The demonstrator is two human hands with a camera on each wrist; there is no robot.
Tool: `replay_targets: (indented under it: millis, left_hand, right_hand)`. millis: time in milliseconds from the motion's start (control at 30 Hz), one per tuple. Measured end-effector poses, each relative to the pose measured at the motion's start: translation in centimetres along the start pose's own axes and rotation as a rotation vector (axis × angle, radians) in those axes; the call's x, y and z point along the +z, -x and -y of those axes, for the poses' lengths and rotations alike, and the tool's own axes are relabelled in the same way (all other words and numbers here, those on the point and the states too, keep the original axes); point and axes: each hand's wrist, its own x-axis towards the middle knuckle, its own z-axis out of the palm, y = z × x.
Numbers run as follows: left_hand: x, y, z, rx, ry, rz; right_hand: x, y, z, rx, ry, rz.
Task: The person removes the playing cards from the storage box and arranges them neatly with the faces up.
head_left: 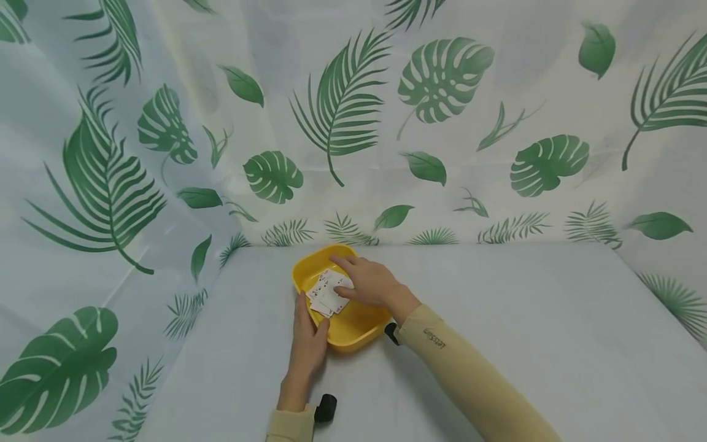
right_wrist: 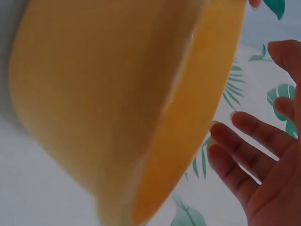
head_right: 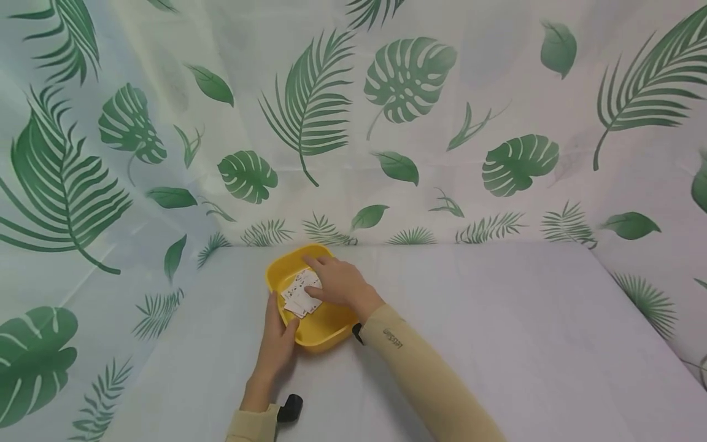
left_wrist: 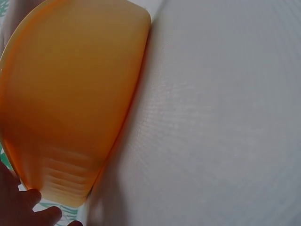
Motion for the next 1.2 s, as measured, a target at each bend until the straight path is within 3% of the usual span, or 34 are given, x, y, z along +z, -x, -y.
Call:
replay_targets:
  millis: [267, 367, 733, 1200]
  left_hand:
    - [-0.1, 0.4, -0.1, -0.038, -0.040, 0.007]
    - [-0.2, 0.6, 0.0, -0.047, -0.063, -0.005]
    - [-0.7, 0.4, 0.1, -0.035, -0.097, -0.026]
    - [0.1, 0.3, 0.1, -0.001, -0.108, -0.037]
  right_hand:
    - [1.0, -1.8, 0.6, 0.127, 0.002, 0.250]
    - [1.6, -2.3, 0.7, 0.142, 0.010, 0.305]
    - [0.9, -3.7, 1.8, 0.133, 0.081, 0.357]
    - [2.0, -4.7, 2.1, 0.079, 0.222, 0.439]
